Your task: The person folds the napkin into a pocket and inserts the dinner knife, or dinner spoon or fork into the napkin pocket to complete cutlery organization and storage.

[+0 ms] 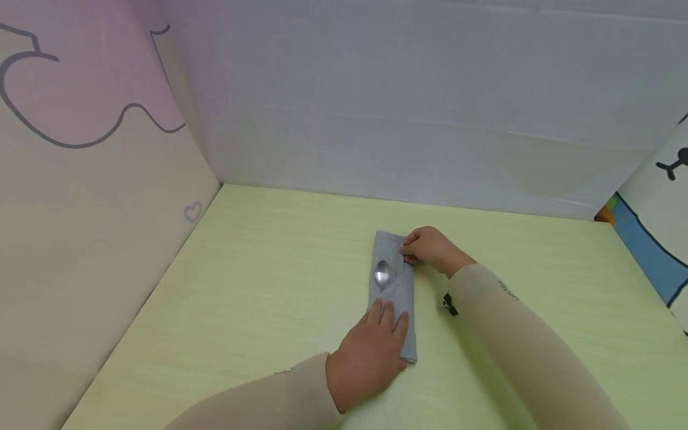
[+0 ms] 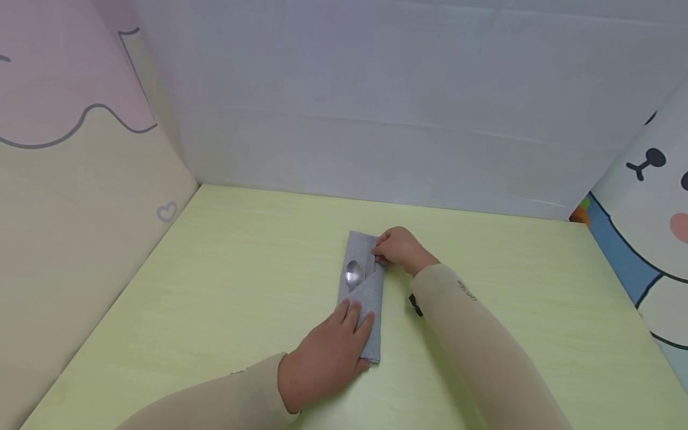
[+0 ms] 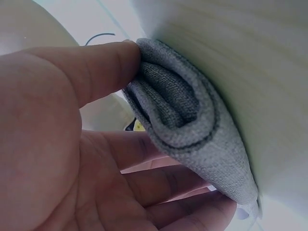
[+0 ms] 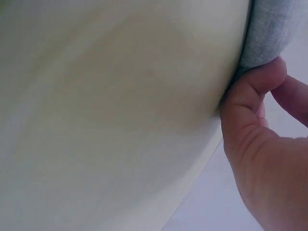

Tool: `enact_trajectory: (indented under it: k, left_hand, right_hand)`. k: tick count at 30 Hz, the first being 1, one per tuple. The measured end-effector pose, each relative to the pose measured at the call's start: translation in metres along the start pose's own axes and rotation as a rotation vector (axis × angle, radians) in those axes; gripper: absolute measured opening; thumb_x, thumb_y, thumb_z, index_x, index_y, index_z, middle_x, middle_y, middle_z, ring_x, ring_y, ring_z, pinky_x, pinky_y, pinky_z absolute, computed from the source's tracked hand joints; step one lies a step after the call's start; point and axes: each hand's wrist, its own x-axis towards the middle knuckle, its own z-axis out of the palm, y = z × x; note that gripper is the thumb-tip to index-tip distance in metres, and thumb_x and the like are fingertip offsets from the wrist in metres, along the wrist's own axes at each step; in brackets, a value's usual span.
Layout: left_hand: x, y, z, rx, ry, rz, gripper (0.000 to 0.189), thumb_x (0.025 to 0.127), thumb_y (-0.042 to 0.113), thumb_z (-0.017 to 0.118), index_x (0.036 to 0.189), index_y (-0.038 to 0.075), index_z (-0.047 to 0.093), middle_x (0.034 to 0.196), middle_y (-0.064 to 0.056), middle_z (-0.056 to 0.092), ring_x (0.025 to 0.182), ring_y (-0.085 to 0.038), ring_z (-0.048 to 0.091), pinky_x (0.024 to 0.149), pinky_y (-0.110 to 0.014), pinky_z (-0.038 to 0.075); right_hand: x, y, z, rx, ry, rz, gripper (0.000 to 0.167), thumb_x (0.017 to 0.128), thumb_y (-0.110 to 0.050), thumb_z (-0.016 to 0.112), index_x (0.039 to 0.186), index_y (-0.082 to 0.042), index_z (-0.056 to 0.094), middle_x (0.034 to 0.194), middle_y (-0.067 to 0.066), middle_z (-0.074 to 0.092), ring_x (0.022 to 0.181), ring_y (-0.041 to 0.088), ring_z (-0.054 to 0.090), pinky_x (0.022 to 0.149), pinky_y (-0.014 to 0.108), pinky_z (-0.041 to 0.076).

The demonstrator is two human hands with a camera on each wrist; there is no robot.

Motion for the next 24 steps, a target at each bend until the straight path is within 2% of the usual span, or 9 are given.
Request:
enact_trajectory:
  k: [6,15,24]
  left_hand:
    - [-0.0002,0.0004,-0.0021,-0.002,-0.025,0.002,0.076,0.097,0.059,0.063,0.154,0.011,0.049,0.152,-0.017,0.049,0.142,-0.034,0.045,0.113,-0.037,0.040]
    - [-0.0009,0.0007,-0.0013,-0.013,-0.022,-0.024,0.075,0.096,0.059,0.064,0.154,0.012,0.049,0.152,-0.017,0.050,0.142,-0.034,0.044,0.113,-0.037,0.041]
    - [-0.0012,-0.0001,0.0011,0.021,-0.004,-0.017,0.074,0.096,0.060,0.064,0.152,0.013,0.051,0.150,-0.016,0.052,0.141,-0.033,0.046,0.112,-0.035,0.042]
  right_hand:
    - [-0.0027,0.0001,-0.0027,-0.008,-0.009,0.010,0.018,0.101,-0.006,0.065,0.113,0.006,0.060,0.104,0.015,0.066,0.084,0.019,0.065,0.076,0.030,0.055]
    - [-0.0022,-0.0020,-0.0017,-0.100,0.030,0.004,0.021,0.099,-0.010,0.068,0.114,0.004,0.061,0.108,0.016,0.063,0.089,0.023,0.061,0.077,0.033,0.051]
    - [-0.0014,-0.0022,-0.0037,-0.229,0.033,-0.009,0.024,0.098,-0.016,0.072,0.112,0.001,0.063,0.105,0.012,0.064,0.089,0.022,0.059,0.078,0.034,0.050]
